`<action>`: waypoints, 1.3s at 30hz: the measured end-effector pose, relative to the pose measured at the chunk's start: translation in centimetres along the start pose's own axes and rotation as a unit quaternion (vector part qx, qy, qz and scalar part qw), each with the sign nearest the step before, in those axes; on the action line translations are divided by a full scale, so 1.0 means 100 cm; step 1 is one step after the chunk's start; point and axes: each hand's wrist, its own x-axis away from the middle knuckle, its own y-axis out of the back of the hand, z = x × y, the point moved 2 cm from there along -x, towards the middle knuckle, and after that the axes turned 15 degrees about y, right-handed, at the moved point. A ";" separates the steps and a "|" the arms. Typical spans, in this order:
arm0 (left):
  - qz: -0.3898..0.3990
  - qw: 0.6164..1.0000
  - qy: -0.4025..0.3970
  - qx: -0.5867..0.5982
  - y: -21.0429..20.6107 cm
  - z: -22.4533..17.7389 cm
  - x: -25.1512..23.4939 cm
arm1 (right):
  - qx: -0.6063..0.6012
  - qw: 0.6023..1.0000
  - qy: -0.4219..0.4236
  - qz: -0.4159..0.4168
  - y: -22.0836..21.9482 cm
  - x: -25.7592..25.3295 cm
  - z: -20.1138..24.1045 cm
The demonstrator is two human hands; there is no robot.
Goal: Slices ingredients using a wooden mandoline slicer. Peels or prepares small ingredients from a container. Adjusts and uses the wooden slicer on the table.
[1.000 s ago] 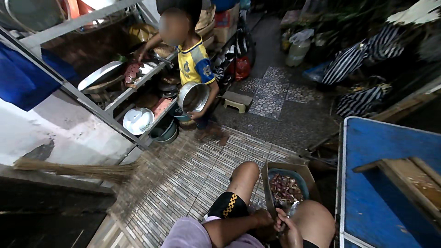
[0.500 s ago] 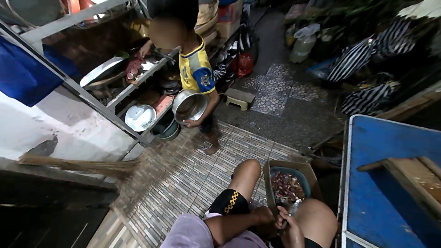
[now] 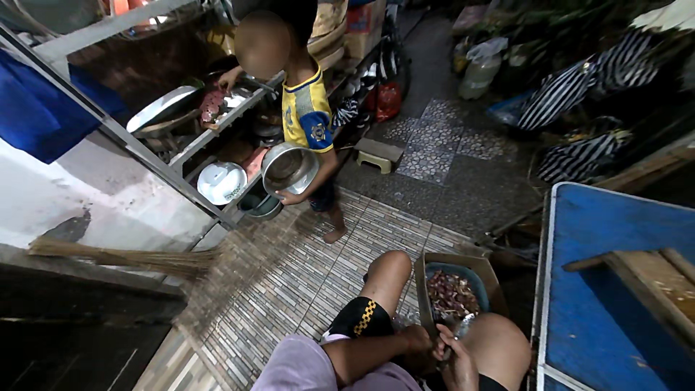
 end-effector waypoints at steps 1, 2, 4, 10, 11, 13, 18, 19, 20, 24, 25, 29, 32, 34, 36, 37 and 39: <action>-0.001 1.000 -0.005 -0.002 0.000 0.000 0.000 | -0.001 1.000 -0.001 -0.001 0.000 0.000 -0.001; -0.003 1.000 -0.006 -0.001 0.000 0.000 0.002 | -0.004 1.000 -0.003 -0.001 0.000 0.000 -0.001; -0.005 1.000 0.004 0.004 0.000 -0.001 0.005 | 0.002 1.000 -0.004 0.001 -0.001 0.001 0.000; -0.003 1.000 0.002 0.000 -0.002 0.001 -0.002 | 0.006 1.000 -0.001 0.001 0.000 0.001 0.000; -0.004 1.000 0.001 0.002 -0.003 0.002 -0.002 | 0.007 1.000 0.000 0.000 0.001 0.000 -0.001; -0.004 1.000 0.002 -0.006 -0.001 -0.001 0.004 | 0.009 1.000 0.002 -0.001 0.002 0.000 -0.002; -0.011 1.000 -0.005 -0.014 -0.001 0.001 0.000 | 0.006 1.000 -0.003 -0.008 0.001 0.000 -0.001; -0.010 1.000 -0.001 -0.010 -0.001 0.001 -0.001 | 0.005 1.000 -0.003 -0.007 0.000 0.001 0.000; -0.008 1.000 0.005 -0.004 -0.001 0.001 -0.002 | 0.003 1.000 -0.002 -0.007 -0.001 0.001 0.001; -0.004 1.000 0.009 -0.007 0.000 0.001 -0.001 | -0.002 1.000 0.003 -0.009 0.001 -0.001 -0.003; -0.003 1.000 0.008 -0.009 0.001 0.000 0.001 | -0.003 1.000 0.004 -0.009 0.002 -0.002 -0.005; 0.001 1.000 0.000 0.001 0.001 -0.001 0.005 | -0.004 1.000 0.003 -0.008 0.004 -0.003 -0.006; 0.001 1.000 0.010 0.010 0.001 0.001 0.003 | -0.010 1.000 0.003 -0.005 0.003 -0.002 -0.005; -0.001 1.000 0.005 0.008 0.000 0.001 0.001 | -0.001 1.000 0.003 -0.001 0.000 0.000 -0.002; -0.009 1.000 -0.008 0.001 -0.001 0.001 -0.001 | 0.015 1.000 0.006 0.006 0.000 0.001 0.000; -0.009 1.000 -0.011 0.002 -0.001 0.002 -0.002 | 0.018 1.000 0.007 0.007 0.000 0.001 0.000; -0.008 1.000 -0.011 0.005 -0.001 0.003 -0.002 | 0.015 1.000 0.005 0.005 0.000 0.001 0.001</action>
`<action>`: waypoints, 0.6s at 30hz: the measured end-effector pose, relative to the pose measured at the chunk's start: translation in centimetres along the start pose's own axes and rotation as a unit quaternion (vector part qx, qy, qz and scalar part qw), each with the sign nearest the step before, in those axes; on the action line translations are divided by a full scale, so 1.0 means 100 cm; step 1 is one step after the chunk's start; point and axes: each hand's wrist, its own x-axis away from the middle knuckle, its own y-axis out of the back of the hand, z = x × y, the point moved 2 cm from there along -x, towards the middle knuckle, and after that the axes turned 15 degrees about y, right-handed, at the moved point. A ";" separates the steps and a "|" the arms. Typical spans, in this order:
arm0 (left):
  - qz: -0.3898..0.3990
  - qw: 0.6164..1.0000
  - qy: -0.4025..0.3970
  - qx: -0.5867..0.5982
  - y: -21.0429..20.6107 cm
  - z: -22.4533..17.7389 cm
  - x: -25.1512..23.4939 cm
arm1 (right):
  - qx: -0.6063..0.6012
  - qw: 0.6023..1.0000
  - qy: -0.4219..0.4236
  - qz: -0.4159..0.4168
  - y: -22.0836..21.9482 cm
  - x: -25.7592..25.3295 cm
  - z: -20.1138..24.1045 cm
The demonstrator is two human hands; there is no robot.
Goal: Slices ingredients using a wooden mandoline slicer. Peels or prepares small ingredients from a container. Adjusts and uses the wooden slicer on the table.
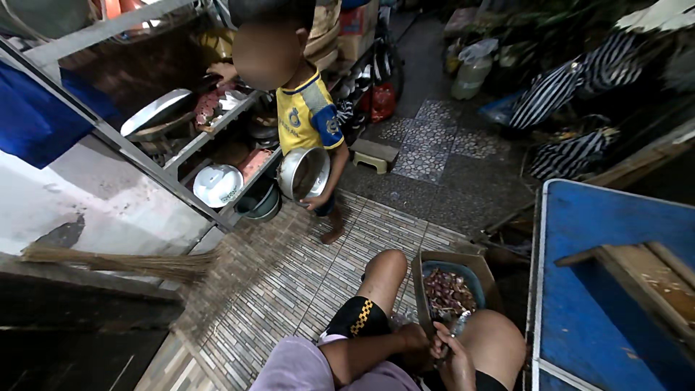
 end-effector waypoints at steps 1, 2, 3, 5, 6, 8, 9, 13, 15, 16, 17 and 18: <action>0.001 1.000 0.001 0.005 0.000 0.000 0.000 | -0.001 1.000 -0.002 -0.002 0.000 0.000 0.000; 0.004 1.000 0.004 0.011 0.000 0.000 0.002 | -0.002 1.000 -0.003 -0.003 -0.001 0.000 0.000; 0.005 1.000 0.007 0.015 0.001 -0.001 0.004 | -0.003 1.000 -0.004 -0.004 -0.001 0.000 0.000; 0.008 1.000 0.014 0.025 0.001 -0.001 0.005 | -0.006 1.000 -0.005 -0.004 -0.001 0.000 0.000; 0.007 0.999 0.015 0.028 0.000 0.000 0.003 | -0.006 1.000 -0.004 -0.002 -0.002 0.000 0.001; 0.005 0.999 0.012 0.032 -0.001 0.002 -0.003 | -0.009 1.000 -0.003 -0.002 -0.002 0.001 0.002; 0.005 0.999 0.012 0.035 -0.002 0.001 -0.003 | -0.007 1.000 -0.004 -0.004 -0.002 0.001 0.003; 0.004 0.999 0.022 0.032 0.001 -0.002 0.007 | 0.000 1.000 0.000 -0.003 -0.003 0.002 0.004; 0.004 0.999 0.025 0.029 0.001 -0.003 0.008 | -0.003 1.000 -0.001 -0.009 -0.003 0.002 0.004; 0.005 0.999 0.028 0.028 0.001 -0.003 0.008 | -0.006 1.000 -0.002 -0.010 -0.003 0.002 0.004; 0.006 0.999 0.028 0.028 0.001 -0.003 0.007 | -0.007 1.000 -0.002 -0.008 -0.003 0.002 0.004; 0.007 0.999 0.027 0.027 0.001 -0.003 0.007 | -0.008 1.000 -0.003 -0.007 -0.003 0.002 0.004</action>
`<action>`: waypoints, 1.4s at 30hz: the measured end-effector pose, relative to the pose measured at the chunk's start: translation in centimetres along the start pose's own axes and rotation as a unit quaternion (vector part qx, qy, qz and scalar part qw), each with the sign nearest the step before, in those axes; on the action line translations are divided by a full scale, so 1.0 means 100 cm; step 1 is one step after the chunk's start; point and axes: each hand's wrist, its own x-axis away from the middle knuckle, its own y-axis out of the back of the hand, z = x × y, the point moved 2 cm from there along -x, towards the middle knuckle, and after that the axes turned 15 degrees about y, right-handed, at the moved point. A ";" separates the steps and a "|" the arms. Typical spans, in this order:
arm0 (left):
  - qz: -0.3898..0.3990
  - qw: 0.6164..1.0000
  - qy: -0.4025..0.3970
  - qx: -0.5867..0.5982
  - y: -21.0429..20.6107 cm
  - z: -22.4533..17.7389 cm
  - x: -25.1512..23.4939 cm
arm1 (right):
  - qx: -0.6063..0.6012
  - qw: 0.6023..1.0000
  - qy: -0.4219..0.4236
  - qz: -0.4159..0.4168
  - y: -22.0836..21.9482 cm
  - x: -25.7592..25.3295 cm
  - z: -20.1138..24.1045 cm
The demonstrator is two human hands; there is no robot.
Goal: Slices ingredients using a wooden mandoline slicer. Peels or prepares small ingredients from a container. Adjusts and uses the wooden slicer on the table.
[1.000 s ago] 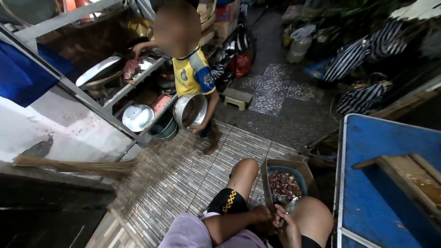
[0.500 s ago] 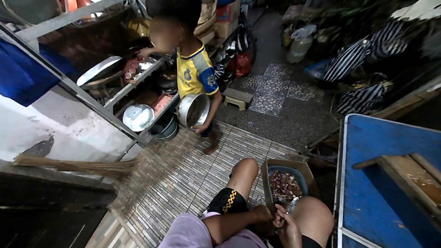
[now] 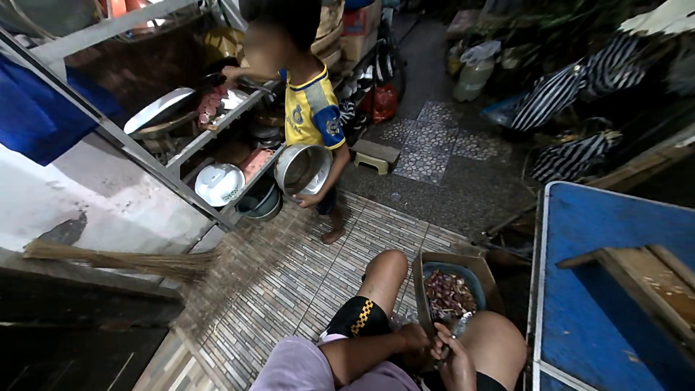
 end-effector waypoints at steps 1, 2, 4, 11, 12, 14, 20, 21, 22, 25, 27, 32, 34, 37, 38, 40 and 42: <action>0.000 1.000 -0.002 -0.002 0.000 0.000 0.000 | 0.000 1.000 -0.001 0.000 0.000 0.000 0.000; -0.001 1.000 -0.005 -0.003 0.000 0.000 -0.002 | 0.000 1.000 -0.003 0.000 0.000 0.000 0.000; -0.002 1.000 -0.008 -0.002 -0.001 0.002 -0.007 | 0.001 1.000 -0.004 -0.001 0.000 0.000 0.000; 0.000 1.000 -0.018 0.006 -0.002 0.005 -0.013 | -0.005 1.000 0.003 0.002 0.004 -0.003 -0.005; -0.001 1.000 -0.019 0.004 -0.001 0.005 -0.011 | -0.005 1.000 0.003 0.003 0.004 -0.003 -0.005; 0.001 1.000 -0.020 0.005 0.000 0.003 -0.006 | -0.007 1.000 0.004 0.004 0.004 -0.003 -0.005; -0.010 1.000 -0.010 -0.021 -0.001 0.000 -0.003 | -0.016 1.000 0.000 -0.005 0.004 -0.004 -0.006; -0.009 1.000 -0.007 -0.019 -0.001 0.000 -0.004 | -0.016 1.000 0.000 -0.005 0.004 -0.004 -0.007; -0.009 1.000 -0.004 -0.015 -0.001 0.001 -0.005 | -0.014 1.000 -0.001 -0.005 0.004 -0.004 -0.007; -0.006 1.000 0.001 -0.010 -0.001 0.000 -0.002 | -0.014 1.000 0.002 -0.005 0.005 -0.005 -0.007; -0.008 1.000 -0.001 -0.013 -0.001 0.000 -0.002 | -0.014 1.000 0.001 -0.003 0.004 -0.003 -0.006; 0.000 1.000 -0.002 -0.024 -0.001 0.002 -0.005 | 0.000 1.000 -0.006 -0.004 0.000 -0.001 -0.002; -0.002 0.999 -0.004 -0.041 -0.001 0.001 -0.004 | 0.000 1.000 -0.006 -0.002 0.000 -0.001 -0.001; -0.004 0.999 -0.003 -0.032 -0.002 0.003 -0.007 | -0.002 1.000 -0.003 0.004 0.001 -0.001 -0.002; -0.002 1.000 0.001 -0.004 -0.004 0.005 -0.012 | -0.003 1.000 0.000 0.005 0.002 -0.002 -0.004; 0.000 0.999 0.003 0.033 -0.005 0.007 -0.015 | -0.007 1.000 0.002 0.005 0.004 -0.004 -0.006; -0.001 0.999 -0.008 0.031 -0.005 0.008 -0.015 | -0.008 1.000 -0.001 0.004 0.003 -0.003 -0.005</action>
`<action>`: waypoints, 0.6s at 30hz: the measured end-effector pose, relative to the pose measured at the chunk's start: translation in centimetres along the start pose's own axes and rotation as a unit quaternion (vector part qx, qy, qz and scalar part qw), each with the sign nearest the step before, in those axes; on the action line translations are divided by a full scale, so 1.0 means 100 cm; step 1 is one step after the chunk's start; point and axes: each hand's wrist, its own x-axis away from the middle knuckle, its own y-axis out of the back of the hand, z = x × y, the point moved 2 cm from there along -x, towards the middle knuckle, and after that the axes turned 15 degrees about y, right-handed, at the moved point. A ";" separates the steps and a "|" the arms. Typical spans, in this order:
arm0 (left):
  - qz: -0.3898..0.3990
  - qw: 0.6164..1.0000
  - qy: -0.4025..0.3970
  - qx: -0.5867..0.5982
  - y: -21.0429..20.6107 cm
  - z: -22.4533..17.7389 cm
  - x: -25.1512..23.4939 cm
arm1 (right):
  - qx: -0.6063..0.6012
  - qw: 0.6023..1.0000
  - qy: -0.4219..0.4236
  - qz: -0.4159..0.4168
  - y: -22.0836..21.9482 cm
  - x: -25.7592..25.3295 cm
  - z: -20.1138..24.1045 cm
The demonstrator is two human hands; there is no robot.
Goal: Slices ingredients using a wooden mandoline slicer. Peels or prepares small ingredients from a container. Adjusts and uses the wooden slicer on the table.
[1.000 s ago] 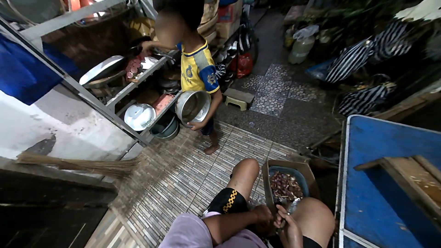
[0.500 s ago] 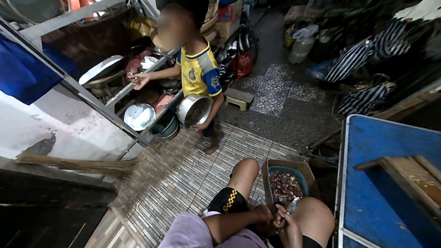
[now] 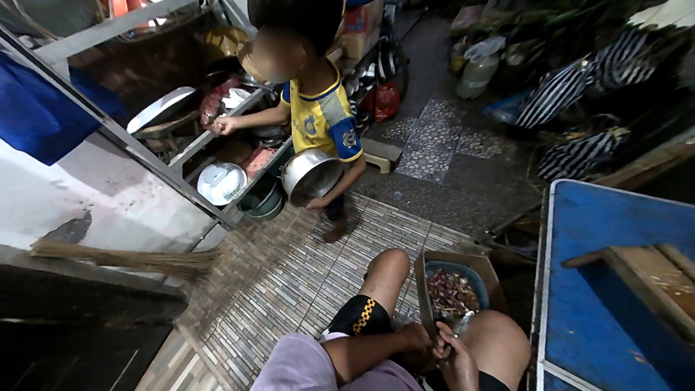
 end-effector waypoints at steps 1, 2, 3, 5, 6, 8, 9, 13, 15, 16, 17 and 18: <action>-0.001 1.000 -0.004 -0.005 0.000 0.000 0.000 | 0.004 1.000 -0.003 0.001 -0.002 0.002 0.003; 0.000 1.000 -0.010 -0.010 0.000 0.001 0.000 | 0.006 1.000 -0.004 0.000 -0.003 0.002 0.004; 0.000 1.000 -0.015 -0.018 0.001 0.001 0.001 | 0.006 1.000 -0.004 0.001 -0.003 0.002 0.004; 0.003 0.999 -0.019 -0.037 0.002 0.000 0.003 | 0.005 1.000 -0.002 0.001 -0.002 0.001 0.002; 0.004 0.999 -0.016 -0.044 0.002 -0.001 0.002 | 0.002 1.000 0.000 0.002 0.000 0.000 0.000; 0.001 0.998 -0.004 -0.057 0.002 -0.002 -0.001 | -0.002 1.000 0.006 0.006 0.004 -0.002 -0.005; -0.001 0.998 0.004 -0.066 0.002 -0.004 0.000 | 0.000 1.000 0.006 0.005 0.004 -0.003 -0.005; -0.002 0.997 0.006 -0.074 0.003 -0.006 0.005 | -0.004 1.000 -0.002 0.001 0.002 -0.001 -0.002; -0.002 0.998 0.005 -0.068 0.003 -0.006 0.003 | -0.012 1.000 -0.005 0.003 0.001 0.000 -0.001; -0.004 0.998 0.006 -0.061 0.003 -0.006 0.004 | -0.014 1.000 -0.007 0.006 0.001 0.000 0.000; -0.005 0.998 0.003 -0.057 0.004 -0.006 0.006 | -0.013 1.000 -0.008 0.011 0.001 0.000 0.001; -0.005 0.998 -0.004 -0.059 0.004 -0.006 0.008 | -0.014 1.000 -0.009 0.015 0.001 0.000 0.002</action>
